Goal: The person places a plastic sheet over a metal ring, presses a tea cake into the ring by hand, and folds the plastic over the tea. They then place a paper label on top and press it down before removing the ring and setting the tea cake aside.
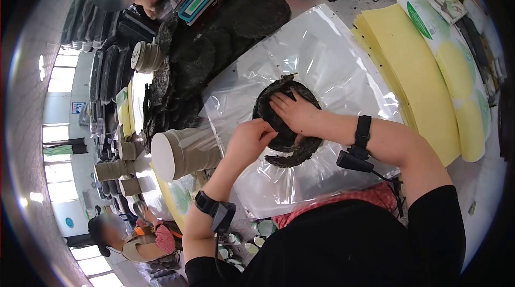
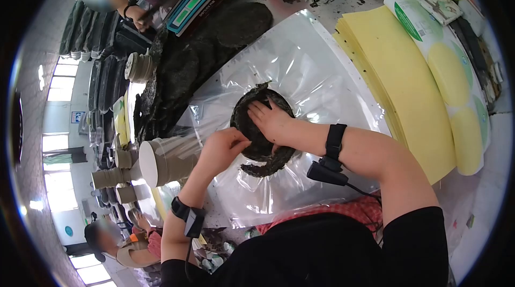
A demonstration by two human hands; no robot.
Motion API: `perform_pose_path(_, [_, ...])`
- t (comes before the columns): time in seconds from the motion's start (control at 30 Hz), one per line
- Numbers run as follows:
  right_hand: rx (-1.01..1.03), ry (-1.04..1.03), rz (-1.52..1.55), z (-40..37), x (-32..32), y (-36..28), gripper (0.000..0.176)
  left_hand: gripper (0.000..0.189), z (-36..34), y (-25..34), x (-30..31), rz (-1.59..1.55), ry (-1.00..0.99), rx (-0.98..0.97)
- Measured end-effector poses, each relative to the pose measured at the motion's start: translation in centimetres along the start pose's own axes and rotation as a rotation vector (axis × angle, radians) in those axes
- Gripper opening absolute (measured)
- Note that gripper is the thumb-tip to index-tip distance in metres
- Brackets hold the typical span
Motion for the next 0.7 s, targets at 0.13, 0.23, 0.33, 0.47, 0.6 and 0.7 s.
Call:
perform_pose_path(0.13, [0.000,0.059,0.017,0.4,-1.2,-0.4,0.133,0.011,1.4,1.6,3.0,-0.164,-0.103,-0.059])
perform_pose_path(0.23, [-0.035,0.048,0.011,1.2,-1.8,0.1,0.134,0.013,2.1,1.7,-0.9,-0.289,-0.644,-0.013])
perform_pose_path(0.33, [-0.024,0.002,0.036,0.6,-0.8,-0.1,0.120,0.014,5.2,4.2,1.1,0.430,-0.371,-0.231])
perform_pose_path(0.47, [-0.023,0.028,0.044,0.5,-1.0,-0.4,0.121,0.014,11.1,4.8,6.4,-0.223,-0.163,-0.051])
perform_pose_path(0.6, [-0.014,0.079,0.022,0.7,-1.2,-0.5,0.132,0.019,21.5,4.3,14.6,-0.411,0.195,-0.060])
perform_pose_path(0.7, [0.001,0.073,0.024,0.4,-1.0,-0.6,0.131,0.016,27.5,6.1,20.2,-0.555,0.628,-0.241])
Point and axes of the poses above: each hand's wrist, its own z-axis towards the middle knuckle, its own x-axis out of the back of the hand, y = z × x, the point moved 8 cm from there along z, towards the middle knuckle, and after that the axes turned 2 degrees about -y, right-handed, at the moved point
